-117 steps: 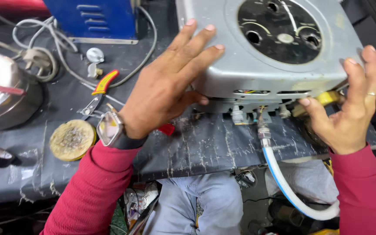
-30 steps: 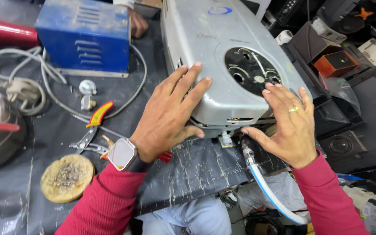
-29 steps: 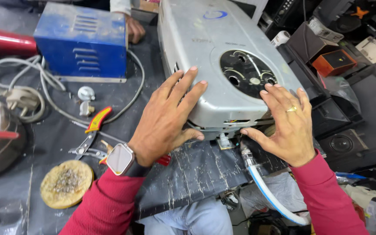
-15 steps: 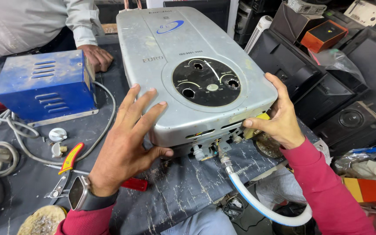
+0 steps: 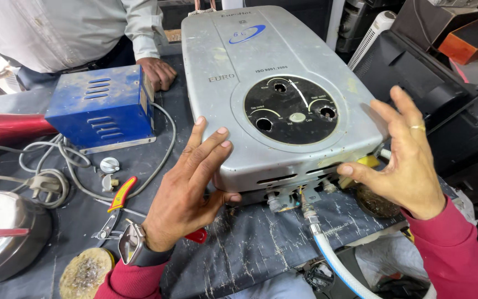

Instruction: The person repairs a small electronic device by stripping wires, twisting them together, and wrapping the connection with black electrical tape. They then insert the taped wires into a gray appliance and secure the unit's casing.

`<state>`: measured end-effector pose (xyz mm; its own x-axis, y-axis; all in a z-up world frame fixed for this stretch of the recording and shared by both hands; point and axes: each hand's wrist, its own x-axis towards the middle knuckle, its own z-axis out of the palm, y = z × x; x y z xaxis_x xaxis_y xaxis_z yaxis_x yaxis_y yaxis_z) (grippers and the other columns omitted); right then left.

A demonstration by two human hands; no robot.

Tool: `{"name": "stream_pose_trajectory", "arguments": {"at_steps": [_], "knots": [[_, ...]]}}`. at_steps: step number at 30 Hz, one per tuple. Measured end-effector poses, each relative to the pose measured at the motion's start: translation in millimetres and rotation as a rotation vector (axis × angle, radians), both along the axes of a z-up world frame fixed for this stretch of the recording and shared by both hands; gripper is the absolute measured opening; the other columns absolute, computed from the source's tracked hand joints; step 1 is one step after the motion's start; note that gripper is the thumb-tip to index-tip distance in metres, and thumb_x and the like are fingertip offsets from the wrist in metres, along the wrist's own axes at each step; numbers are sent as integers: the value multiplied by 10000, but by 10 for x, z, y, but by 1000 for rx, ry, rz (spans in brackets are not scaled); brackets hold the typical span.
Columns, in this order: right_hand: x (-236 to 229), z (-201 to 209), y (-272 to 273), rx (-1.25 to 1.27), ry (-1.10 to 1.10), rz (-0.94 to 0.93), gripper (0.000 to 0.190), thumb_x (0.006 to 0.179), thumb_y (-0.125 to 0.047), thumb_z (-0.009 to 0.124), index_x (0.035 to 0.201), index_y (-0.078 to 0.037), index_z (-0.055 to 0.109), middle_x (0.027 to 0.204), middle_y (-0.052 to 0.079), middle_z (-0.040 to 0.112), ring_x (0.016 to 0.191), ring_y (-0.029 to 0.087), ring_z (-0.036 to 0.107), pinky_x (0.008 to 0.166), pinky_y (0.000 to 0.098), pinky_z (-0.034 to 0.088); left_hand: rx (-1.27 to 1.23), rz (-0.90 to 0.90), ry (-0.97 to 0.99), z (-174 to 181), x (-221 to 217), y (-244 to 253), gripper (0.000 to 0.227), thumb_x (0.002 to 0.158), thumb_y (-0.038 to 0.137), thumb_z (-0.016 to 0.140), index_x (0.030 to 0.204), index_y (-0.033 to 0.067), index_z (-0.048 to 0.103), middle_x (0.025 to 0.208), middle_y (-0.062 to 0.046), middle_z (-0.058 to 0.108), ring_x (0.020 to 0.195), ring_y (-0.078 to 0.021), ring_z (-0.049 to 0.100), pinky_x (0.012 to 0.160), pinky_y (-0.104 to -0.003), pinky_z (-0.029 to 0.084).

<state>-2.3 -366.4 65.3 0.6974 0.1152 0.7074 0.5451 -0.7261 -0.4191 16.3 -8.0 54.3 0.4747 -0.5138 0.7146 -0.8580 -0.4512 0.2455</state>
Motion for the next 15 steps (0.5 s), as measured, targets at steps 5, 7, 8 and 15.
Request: {"name": "stream_pose_trajectory", "arguments": {"at_steps": [5, 7, 8, 15], "knots": [[239, 338, 336, -458, -84, 95, 804, 693, -624, 793, 1274, -75, 706, 1454, 140, 550, 1505, 412, 388, 1256, 638, 195, 33, 16, -51, -17, 8, -7, 805, 767, 213, 879, 1419, -16, 465, 1521, -207, 468, 1503, -504, 333, 1149, -526, 439], [436, 398, 522, -562, 18, 244, 774, 724, -695, 777, 1222, -104, 745, 1438, 127, 549, 1501, 424, 376, 1241, 662, 146, 43, 25, -58, -27, 13, -20, 810, 760, 212, 882, 1411, -21, 460, 1518, -207, 466, 1495, -510, 338, 1134, -524, 447], [512, 437, 580, -570, 71, 296, 782, 701, -698, 792, 1202, -100, 751, 1431, 135, 545, 1503, 421, 348, 1229, 665, 136, 49, 31, -64, -30, 11, -30, 810, 757, 213, 881, 1412, -19, 463, 1516, -200, 468, 1495, -505, 345, 1135, -524, 451], [797, 606, 762, -620, 150, 618, 912, 624, -704, 878, 1174, 8, 726, 1509, 295, 389, 1473, 503, 132, 1094, 682, 38, 64, 62, -86, -56, 23, -10, 801, 758, 219, 879, 1412, -7, 475, 1510, -185, 479, 1492, -484, 367, 1116, -510, 471]]}}
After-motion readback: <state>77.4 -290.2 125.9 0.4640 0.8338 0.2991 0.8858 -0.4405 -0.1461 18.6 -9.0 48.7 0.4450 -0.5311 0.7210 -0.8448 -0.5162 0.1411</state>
